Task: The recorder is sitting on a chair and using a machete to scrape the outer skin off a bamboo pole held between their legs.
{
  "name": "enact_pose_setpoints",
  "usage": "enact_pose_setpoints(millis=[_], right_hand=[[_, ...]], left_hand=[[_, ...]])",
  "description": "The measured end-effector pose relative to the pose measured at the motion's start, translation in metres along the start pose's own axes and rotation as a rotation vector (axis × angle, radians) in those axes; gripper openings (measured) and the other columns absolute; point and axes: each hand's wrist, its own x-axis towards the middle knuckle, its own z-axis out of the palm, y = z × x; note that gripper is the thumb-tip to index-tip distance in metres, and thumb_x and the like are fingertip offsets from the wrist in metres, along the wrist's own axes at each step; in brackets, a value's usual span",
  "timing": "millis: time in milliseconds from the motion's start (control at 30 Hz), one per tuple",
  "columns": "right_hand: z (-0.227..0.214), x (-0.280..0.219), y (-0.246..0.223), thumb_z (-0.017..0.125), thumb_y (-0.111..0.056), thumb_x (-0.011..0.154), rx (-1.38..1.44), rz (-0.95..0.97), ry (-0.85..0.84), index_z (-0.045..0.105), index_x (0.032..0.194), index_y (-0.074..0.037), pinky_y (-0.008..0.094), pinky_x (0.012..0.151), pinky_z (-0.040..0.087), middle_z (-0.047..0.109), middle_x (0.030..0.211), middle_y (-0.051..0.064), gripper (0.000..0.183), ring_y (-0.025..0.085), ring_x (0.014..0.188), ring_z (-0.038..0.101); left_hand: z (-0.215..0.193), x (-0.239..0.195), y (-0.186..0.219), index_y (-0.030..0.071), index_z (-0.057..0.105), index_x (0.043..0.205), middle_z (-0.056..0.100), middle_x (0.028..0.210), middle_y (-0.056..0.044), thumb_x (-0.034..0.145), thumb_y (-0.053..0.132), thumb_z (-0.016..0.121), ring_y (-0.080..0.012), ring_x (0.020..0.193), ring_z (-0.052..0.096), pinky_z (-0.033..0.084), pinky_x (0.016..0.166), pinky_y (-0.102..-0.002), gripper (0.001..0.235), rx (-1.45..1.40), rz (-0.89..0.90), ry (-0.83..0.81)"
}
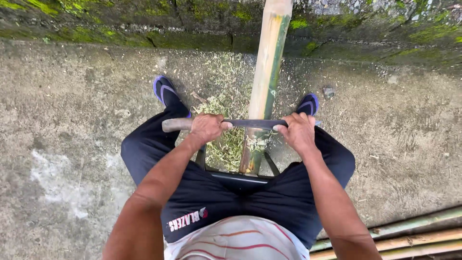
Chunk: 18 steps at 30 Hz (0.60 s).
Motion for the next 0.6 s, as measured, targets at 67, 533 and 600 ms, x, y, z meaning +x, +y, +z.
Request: enact_pose_setpoints(millis=[67, 533, 600], right_hand=[[0.005, 0.014, 0.013, 0.075, -0.048, 0.085, 0.012, -0.11, 0.144, 0.077, 0.105, -0.017, 0.041, 0.094, 0.035, 0.068, 0.093, 0.003, 0.038, 0.024, 0.097, 0.056], [-0.112, 0.229, 0.022, 0.071, -0.053, 0.083, -0.228, 0.021, 0.076, 0.081, 0.099, -0.023, 0.04, 0.089, 0.033, 0.068, 0.088, 0.001, 0.035, 0.023, 0.093, 0.05], [-0.121, 0.252, 0.026, 0.071, -0.053, 0.084, -0.255, 0.018, 0.071, 0.081, 0.099, -0.023, 0.04, 0.089, 0.033, 0.068, 0.088, 0.002, 0.035, 0.024, 0.093, 0.05]], left_hand=[[-0.004, 0.019, -0.009, 0.017, 0.071, 0.1, 0.062, 0.068, -0.005, 0.095, 0.068, 0.044, -0.0238, 0.07, 0.064, 0.052, 0.078, -0.047, 0.058, -0.059, 0.055, 0.224], [-0.145, 0.175, -0.019, 0.013, 0.066, 0.097, 0.066, 0.079, -0.008, 0.097, 0.07, 0.037, -0.0258, 0.083, 0.065, 0.044, 0.086, -0.046, 0.065, -0.099, -0.001, 0.441], [-0.159, 0.195, -0.021, 0.013, 0.066, 0.096, 0.066, 0.08, -0.009, 0.097, 0.07, 0.037, -0.0258, 0.085, 0.064, 0.043, 0.086, -0.046, 0.065, -0.134, -0.008, 0.451]])
